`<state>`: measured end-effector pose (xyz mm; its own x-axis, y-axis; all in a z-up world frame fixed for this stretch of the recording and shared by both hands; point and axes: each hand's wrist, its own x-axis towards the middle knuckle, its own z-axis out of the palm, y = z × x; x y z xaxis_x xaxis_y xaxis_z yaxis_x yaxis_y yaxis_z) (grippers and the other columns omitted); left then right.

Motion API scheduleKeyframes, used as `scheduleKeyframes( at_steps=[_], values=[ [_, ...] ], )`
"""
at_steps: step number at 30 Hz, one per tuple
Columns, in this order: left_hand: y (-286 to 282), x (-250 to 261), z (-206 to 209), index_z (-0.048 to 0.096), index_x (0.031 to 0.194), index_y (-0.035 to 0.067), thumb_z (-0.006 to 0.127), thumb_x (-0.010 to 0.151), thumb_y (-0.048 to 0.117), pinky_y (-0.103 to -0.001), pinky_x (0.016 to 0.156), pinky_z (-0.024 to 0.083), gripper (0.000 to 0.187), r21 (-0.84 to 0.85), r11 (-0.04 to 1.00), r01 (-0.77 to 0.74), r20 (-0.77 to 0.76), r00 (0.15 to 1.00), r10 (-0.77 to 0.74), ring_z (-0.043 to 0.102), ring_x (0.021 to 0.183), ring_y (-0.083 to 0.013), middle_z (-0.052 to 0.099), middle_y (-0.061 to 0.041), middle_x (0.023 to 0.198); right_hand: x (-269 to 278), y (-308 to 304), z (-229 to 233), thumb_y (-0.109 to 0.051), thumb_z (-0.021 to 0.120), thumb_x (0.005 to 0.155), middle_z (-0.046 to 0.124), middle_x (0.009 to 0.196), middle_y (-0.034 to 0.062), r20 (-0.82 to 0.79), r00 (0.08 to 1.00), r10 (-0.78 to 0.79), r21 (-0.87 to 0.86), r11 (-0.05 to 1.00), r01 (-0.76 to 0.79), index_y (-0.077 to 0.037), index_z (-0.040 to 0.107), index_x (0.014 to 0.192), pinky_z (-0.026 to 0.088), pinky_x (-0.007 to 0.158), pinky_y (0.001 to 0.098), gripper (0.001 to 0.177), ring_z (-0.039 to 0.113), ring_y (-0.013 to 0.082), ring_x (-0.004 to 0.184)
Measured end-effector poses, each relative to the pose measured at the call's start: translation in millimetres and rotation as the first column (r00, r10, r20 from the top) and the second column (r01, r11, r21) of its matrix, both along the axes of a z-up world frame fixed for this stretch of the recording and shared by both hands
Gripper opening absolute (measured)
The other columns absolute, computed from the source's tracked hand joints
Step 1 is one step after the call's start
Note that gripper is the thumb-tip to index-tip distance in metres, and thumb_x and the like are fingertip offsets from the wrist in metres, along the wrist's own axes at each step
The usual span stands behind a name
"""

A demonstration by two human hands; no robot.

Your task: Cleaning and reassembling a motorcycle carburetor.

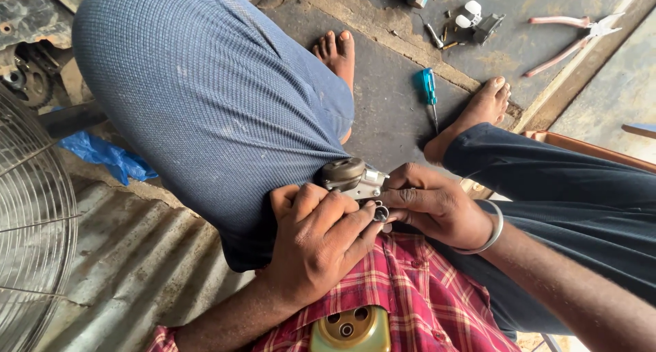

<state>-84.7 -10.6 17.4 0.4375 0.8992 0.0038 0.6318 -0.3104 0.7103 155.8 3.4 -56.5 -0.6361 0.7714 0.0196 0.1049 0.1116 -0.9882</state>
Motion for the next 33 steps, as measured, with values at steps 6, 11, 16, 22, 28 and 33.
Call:
scheduleKeyframes(
  at_steps=[6, 11, 16, 22, 28, 33],
  values=[
    [4, -6, 13, 0.078, 0.105, 0.011, 0.083, 0.092, 0.022, -0.042, 0.086, 0.034, 0.018, 0.013, 1.0, 0.0, -0.04, 0.999, 0.0, 0.051, 0.09, -0.0134, 0.059, 0.007, 0.09, -3, 0, 10, -0.017, 0.083, 0.085, 0.069, 0.102, 0.0097, -0.003, 1.0, -0.022, -0.044, 0.999, 0.022, -0.001, 0.073, 0.108, 0.056, 0.081, 0.0322, 0.03, 0.07, 0.0217, 0.095],
    [-3, -4, 9, 0.076, 0.098, 0.01, 0.085, 0.089, 0.022, -0.04, 0.08, 0.038, 0.018, -0.009, 1.0, -0.025, -0.011, 1.0, 0.025, 0.054, 0.088, -0.0156, 0.06, 0.004, 0.088, -6, -19, 9, -0.016, 0.082, 0.086, 0.068, 0.1, 0.0111, -0.003, 0.992, -0.129, -0.079, 0.989, 0.128, 0.001, 0.074, 0.107, 0.057, 0.081, 0.0326, 0.028, 0.071, 0.0222, 0.092],
    [5, 5, 17, 0.074, 0.096, 0.005, 0.088, 0.084, 0.024, -0.04, 0.07, 0.04, 0.027, 0.017, 1.0, 0.0, 0.024, 1.0, 0.0, 0.055, 0.081, -0.0187, 0.059, 0.0, 0.084, -20, -37, 11, -0.015, 0.082, 0.085, 0.068, 0.101, 0.0134, 0.012, 0.952, -0.307, -0.022, 0.951, 0.307, 0.0, 0.073, 0.106, 0.057, 0.079, 0.0334, 0.028, 0.07, 0.0238, 0.089],
    [2, 17, 20, 0.069, 0.089, 0.01, 0.091, 0.082, 0.028, -0.041, 0.07, 0.042, 0.03, 0.034, 0.999, -0.033, -0.101, 0.994, 0.037, 0.055, 0.079, -0.0239, 0.058, -0.001, 0.082, -29, -38, 14, -0.02, 0.088, 0.079, 0.068, 0.099, 0.0149, -0.013, 0.943, -0.333, 0.144, 0.932, 0.331, 0.001, 0.071, 0.106, 0.057, 0.076, 0.0349, 0.038, 0.07, 0.0275, 0.086],
    [-11, 18, 20, 0.069, 0.091, 0.007, 0.093, 0.077, 0.026, -0.038, 0.066, 0.047, 0.034, 0.076, 0.977, -0.2, -0.101, 0.973, 0.207, 0.056, 0.076, -0.0246, 0.062, -0.003, 0.086, -34, -41, 16, -0.016, 0.087, 0.079, 0.067, 0.095, 0.0111, 0.033, 0.945, -0.326, 0.157, 0.935, 0.317, 0.0, 0.073, 0.108, 0.057, 0.07, 0.0346, 0.036, 0.07, 0.0245, 0.082],
    [-24, 11, 20, 0.061, 0.075, 0.01, 0.096, 0.075, 0.033, -0.04, 0.059, 0.047, 0.042, 0.011, 0.976, -0.217, -0.193, 0.957, 0.215, 0.056, 0.065, -0.0242, 0.058, -0.003, 0.072, -36, -43, 13, -0.02, 0.088, 0.078, 0.065, 0.098, 0.0109, -0.003, 0.967, -0.254, 0.183, 0.951, 0.25, -0.003, 0.07, 0.109, 0.056, 0.07, 0.0368, 0.04, 0.069, 0.027, 0.083]
  ],
)
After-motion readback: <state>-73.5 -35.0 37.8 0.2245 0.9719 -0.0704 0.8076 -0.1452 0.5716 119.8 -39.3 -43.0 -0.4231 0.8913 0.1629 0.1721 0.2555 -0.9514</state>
